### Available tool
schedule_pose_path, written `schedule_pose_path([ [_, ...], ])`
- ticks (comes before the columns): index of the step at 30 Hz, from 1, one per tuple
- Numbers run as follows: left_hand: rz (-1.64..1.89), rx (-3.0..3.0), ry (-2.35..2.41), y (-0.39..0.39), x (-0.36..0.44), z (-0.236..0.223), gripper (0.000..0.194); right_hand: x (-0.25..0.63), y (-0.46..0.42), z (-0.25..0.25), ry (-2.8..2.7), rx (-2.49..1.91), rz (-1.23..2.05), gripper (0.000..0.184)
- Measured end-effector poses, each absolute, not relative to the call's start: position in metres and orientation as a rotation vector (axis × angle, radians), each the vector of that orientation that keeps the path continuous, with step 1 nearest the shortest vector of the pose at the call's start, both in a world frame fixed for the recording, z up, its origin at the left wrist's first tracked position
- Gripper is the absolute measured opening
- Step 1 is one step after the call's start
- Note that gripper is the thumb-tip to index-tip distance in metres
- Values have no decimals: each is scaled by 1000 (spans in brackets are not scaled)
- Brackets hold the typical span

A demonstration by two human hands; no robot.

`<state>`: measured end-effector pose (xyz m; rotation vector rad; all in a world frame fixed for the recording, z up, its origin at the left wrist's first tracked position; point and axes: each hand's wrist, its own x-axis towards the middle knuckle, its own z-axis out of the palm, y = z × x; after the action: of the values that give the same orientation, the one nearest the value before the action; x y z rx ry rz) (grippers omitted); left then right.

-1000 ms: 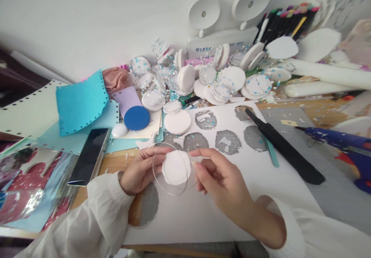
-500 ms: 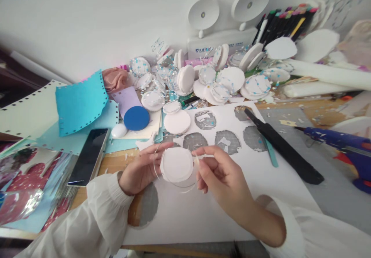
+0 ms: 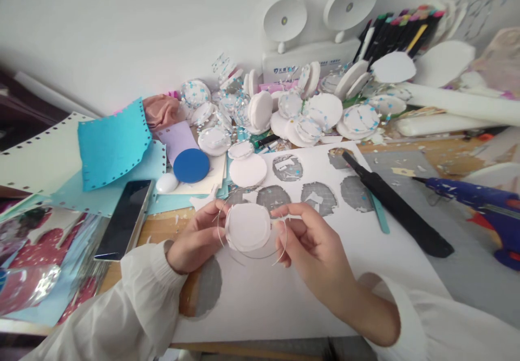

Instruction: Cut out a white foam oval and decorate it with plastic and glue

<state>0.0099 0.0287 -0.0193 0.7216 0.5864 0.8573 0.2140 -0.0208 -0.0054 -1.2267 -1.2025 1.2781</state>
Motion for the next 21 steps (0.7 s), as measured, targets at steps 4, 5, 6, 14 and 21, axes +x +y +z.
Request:
schedule_pose_path([
  [4,966,814,607,29,11,-20,10,215,-21,-8,-1200,-1271,1244,13],
  [5,989,835,613,29,11,-21,8,215,-20,-8,-1193,-1281,1237,13],
  [6,1002,852,620,29,10,-21,8,215,-20,-8,-1187,-1290,1232,14],
  [14,964,893,703,29,10,-20,20,214,-18,-8,-1193,-1308,1253,17],
  [21,1015,847,716,27,15,-20,28,213,-20,-7,-1191,-1299,1296,17],
])
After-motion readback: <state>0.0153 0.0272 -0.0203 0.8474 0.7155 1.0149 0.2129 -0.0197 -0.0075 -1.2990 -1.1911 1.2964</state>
